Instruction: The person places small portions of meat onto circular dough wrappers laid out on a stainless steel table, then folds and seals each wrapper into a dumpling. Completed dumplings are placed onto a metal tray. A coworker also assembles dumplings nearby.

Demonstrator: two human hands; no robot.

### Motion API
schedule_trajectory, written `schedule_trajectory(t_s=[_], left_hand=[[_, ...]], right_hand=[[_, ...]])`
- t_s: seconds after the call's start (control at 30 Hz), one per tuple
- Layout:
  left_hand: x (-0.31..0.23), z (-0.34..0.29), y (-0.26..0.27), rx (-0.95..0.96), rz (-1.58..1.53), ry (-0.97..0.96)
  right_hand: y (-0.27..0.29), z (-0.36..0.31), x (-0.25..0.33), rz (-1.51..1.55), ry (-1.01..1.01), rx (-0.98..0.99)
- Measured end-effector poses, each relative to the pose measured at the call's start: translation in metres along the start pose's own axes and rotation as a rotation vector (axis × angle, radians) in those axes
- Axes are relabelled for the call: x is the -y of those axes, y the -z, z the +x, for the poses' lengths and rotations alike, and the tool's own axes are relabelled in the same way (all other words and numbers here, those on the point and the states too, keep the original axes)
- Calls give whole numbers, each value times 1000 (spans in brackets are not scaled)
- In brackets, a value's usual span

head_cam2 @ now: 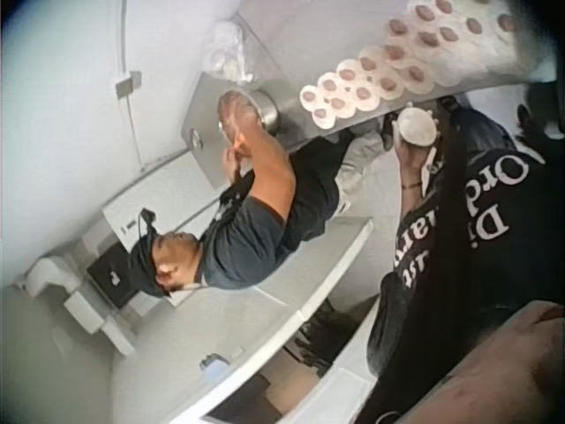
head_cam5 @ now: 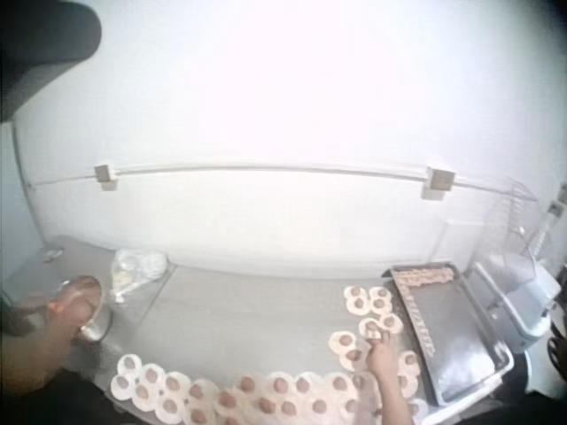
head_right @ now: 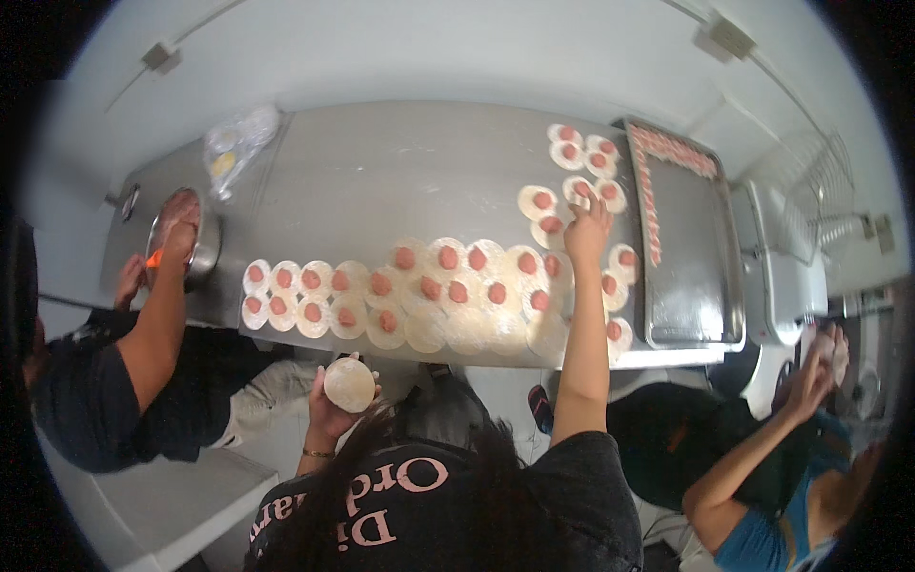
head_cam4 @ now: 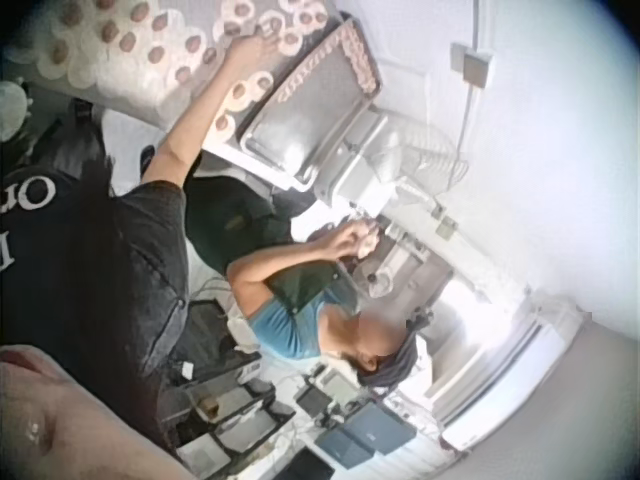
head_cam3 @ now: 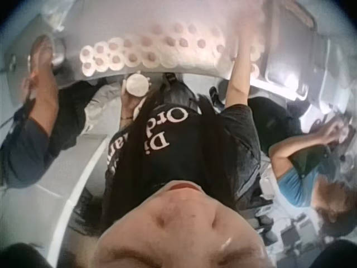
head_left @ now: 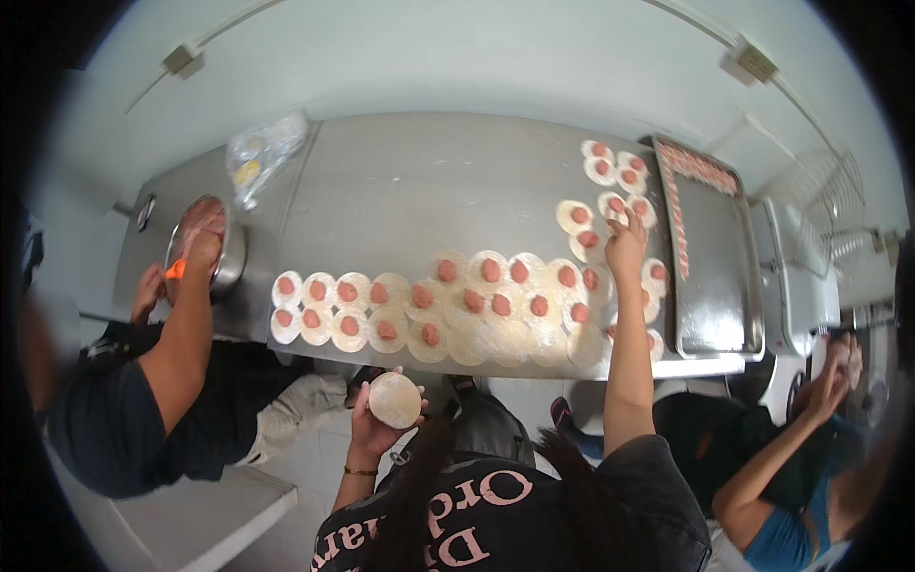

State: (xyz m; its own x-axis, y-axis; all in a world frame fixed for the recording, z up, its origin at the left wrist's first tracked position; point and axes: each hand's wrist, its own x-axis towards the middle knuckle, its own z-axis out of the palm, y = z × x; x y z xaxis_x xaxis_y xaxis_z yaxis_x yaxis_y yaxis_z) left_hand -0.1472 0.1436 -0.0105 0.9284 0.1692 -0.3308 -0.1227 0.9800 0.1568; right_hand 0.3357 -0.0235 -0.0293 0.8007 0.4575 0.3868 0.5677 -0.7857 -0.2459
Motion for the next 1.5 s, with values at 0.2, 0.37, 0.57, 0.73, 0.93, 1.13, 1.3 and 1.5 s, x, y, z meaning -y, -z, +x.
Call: schedule_trajectory(t_s=[0.2,0.37,0.57,0.73,0.93,1.13,1.3,1.5], left_hand=[[-10,13,-11,-159,65,-251],[-23,20,-24,-220,174,-500],[-29,-10,-12,-185,290,-677],[-24,-40,-6,-160,218,-767],[-21,-68,-1,-185,169,-754],[-28,-89,2,-174,147,-673],[-29,-101,7,-90,109,-599],[-21,-112,15,-100,116,-593]], right_hand=[[21,-44,193,1025,333,680],[58,-143,314,1155,554,972],[70,-178,346,1332,260,1175],[74,-203,356,1438,107,1337],[79,-227,367,1501,5,1401],[100,-250,379,1312,338,1078],[106,-261,380,1267,352,1062],[107,-269,375,1316,219,1202]])
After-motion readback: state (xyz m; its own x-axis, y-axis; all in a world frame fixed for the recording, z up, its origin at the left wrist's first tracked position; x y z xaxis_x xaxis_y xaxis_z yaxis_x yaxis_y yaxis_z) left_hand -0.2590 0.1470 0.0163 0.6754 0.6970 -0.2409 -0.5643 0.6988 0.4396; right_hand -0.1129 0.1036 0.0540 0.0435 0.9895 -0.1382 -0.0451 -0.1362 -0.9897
